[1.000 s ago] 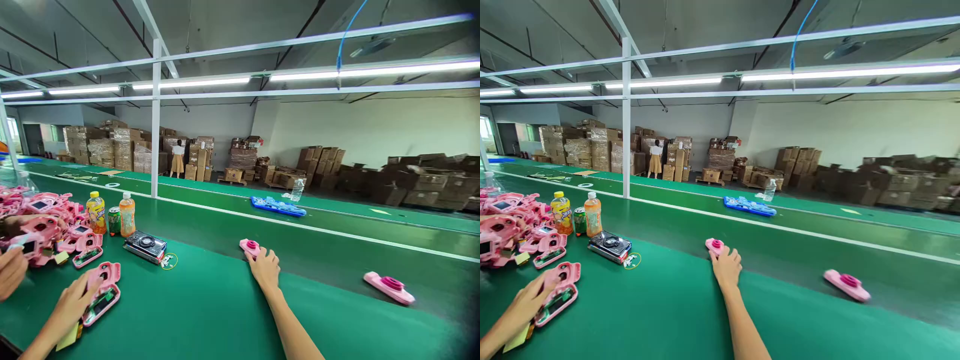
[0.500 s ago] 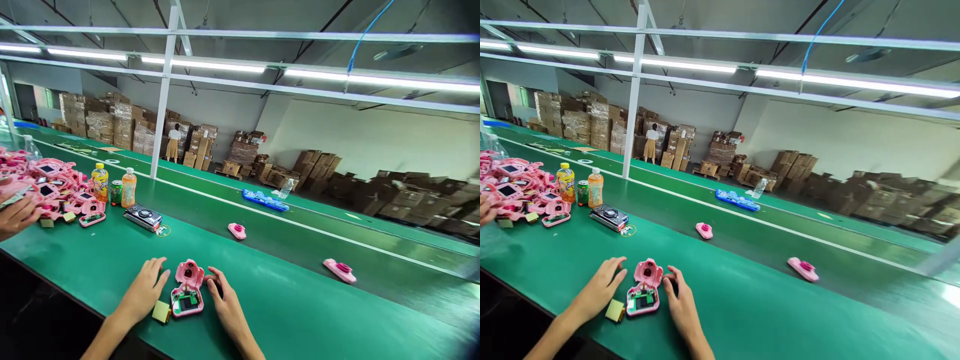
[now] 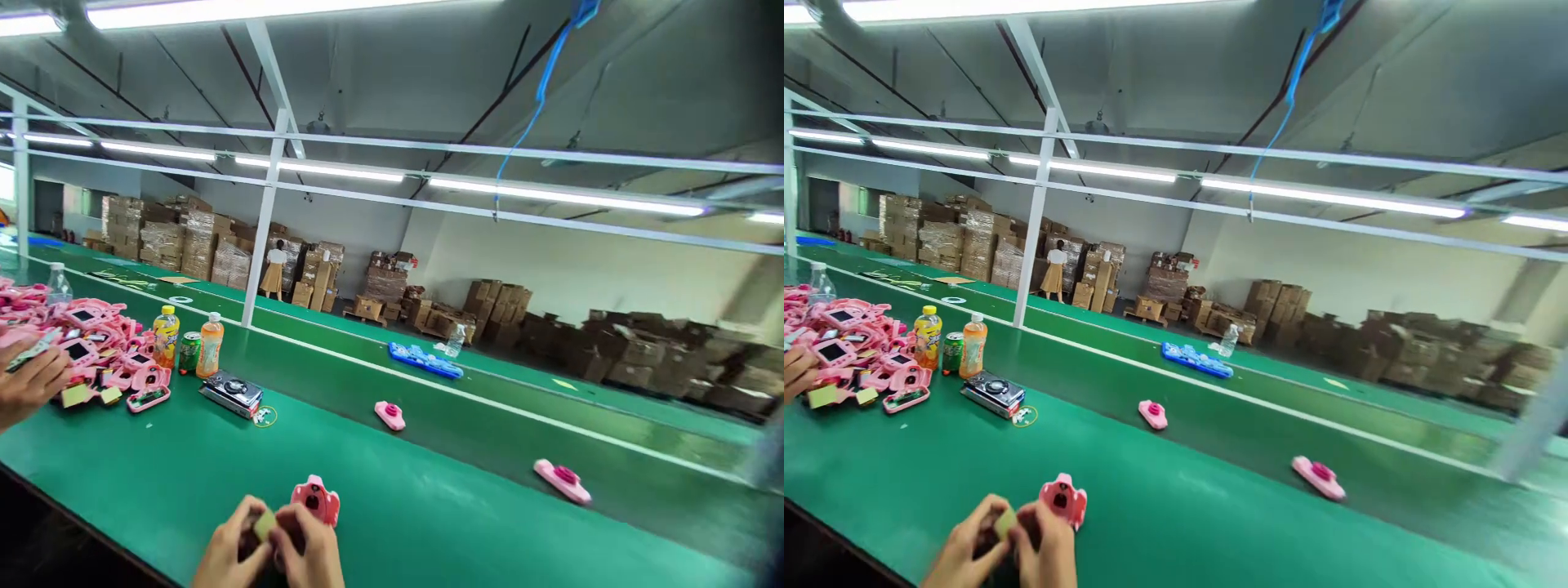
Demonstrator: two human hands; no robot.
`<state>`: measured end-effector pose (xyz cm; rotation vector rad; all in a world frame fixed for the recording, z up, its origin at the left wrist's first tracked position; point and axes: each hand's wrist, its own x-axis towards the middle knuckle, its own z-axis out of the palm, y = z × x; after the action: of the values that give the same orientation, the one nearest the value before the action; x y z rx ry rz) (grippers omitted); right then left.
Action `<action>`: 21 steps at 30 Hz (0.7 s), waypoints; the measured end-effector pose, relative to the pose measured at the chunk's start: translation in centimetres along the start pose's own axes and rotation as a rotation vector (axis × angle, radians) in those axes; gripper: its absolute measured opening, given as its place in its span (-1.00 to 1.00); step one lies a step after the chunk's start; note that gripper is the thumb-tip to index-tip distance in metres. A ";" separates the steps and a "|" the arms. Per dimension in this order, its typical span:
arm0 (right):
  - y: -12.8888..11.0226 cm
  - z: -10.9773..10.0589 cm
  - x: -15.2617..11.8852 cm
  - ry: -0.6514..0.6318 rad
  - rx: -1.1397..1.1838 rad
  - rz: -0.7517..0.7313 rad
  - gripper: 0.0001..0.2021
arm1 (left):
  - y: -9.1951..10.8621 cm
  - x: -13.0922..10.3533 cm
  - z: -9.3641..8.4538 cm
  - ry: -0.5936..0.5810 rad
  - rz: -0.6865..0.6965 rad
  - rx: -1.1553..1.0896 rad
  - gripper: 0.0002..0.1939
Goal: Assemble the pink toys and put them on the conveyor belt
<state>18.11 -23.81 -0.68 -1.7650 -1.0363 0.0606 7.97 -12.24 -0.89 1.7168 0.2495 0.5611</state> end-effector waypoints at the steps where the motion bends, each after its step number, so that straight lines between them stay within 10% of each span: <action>1: -0.8 0.2 0.4 0.028 0.053 0.048 -0.79 | 0.2 0.1 -0.1 0.037 -0.033 -0.090 -0.53; 7: -3.2 -0.5 1.5 -0.011 -0.062 0.157 -0.87 | 0.5 0.7 -0.1 0.117 -0.128 -0.217 -0.35; 13: -5.5 -2.3 3.1 -0.237 -0.612 -0.085 -0.87 | -0.2 0.3 -0.5 0.122 -0.109 -0.116 -0.35; 21: -6.8 -3.3 5.0 -0.504 -0.768 -0.256 -0.93 | -0.7 -0.1 -1.1 0.144 -0.137 0.047 -0.31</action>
<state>18.68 -22.34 8.23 -2.3418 -1.8161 -0.0683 7.46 -11.13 -1.45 1.6913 0.4826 0.5816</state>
